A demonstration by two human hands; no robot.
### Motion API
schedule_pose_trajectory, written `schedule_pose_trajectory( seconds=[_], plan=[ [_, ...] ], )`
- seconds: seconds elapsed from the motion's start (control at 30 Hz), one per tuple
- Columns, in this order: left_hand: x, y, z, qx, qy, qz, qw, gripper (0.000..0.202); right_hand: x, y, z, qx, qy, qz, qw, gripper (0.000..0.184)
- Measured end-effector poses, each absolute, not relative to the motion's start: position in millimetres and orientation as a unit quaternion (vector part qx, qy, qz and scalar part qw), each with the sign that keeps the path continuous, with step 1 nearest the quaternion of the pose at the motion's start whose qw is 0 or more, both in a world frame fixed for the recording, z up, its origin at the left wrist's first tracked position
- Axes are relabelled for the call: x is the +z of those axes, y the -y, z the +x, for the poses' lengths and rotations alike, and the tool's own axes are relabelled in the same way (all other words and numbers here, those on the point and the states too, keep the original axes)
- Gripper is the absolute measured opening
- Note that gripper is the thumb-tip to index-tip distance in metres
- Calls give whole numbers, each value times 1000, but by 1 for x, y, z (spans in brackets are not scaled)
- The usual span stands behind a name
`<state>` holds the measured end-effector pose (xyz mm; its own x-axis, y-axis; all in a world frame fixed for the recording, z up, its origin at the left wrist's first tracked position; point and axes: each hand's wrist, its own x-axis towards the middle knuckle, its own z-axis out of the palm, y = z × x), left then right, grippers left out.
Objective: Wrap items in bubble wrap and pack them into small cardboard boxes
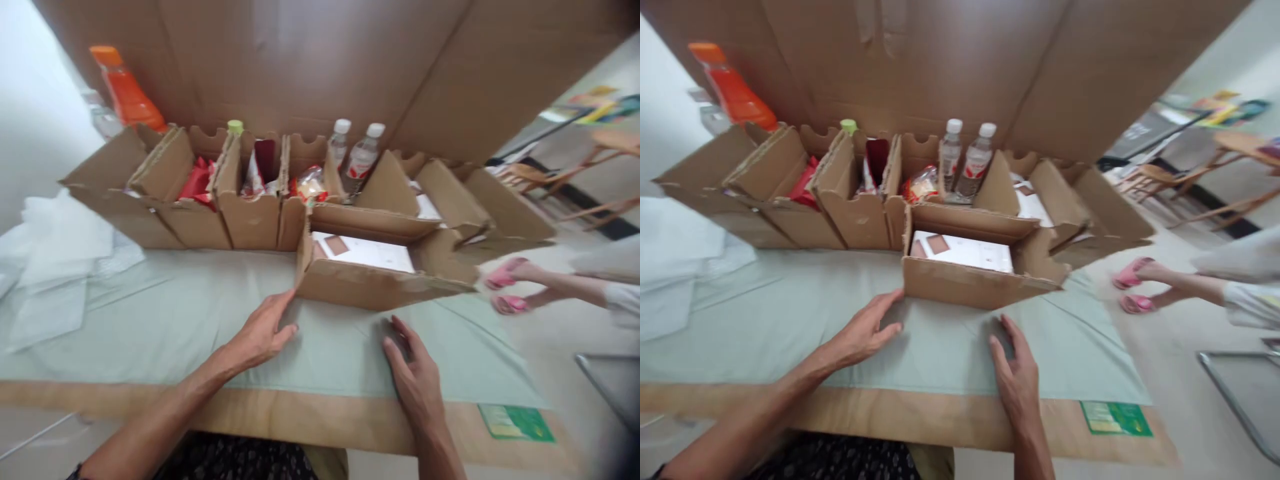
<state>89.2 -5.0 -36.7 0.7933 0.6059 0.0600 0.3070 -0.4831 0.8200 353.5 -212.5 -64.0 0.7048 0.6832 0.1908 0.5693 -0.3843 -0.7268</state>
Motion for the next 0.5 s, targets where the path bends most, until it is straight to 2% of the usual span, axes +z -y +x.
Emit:
schedule_pose_trajectory(
  seconds=[0.13, 0.2, 0.33, 0.4, 0.5],
  plan=[
    [-22, -10, 34, 118, -229, 882, 395, 45, -86, 224, 346, -49, 500, -804, 317, 52],
    [-16, -31, 4, 156, -328, 869, 335, 40, -91, 220, 347, -72, 527, -795, 292, 54],
    [-12, -78, -62, 232, -586, 766, 132, 43, -90, 213, 348, -77, 542, -792, 269, 63],
    [-10, -94, -94, 228, -655, 718, 58, 49, -87, 213, 349, -76, 538, -797, 263, 67],
    [-6, -113, -134, 213, -708, 673, 16, 53, -86, 212, 350, -65, 522, -810, 259, 70]
  ],
)
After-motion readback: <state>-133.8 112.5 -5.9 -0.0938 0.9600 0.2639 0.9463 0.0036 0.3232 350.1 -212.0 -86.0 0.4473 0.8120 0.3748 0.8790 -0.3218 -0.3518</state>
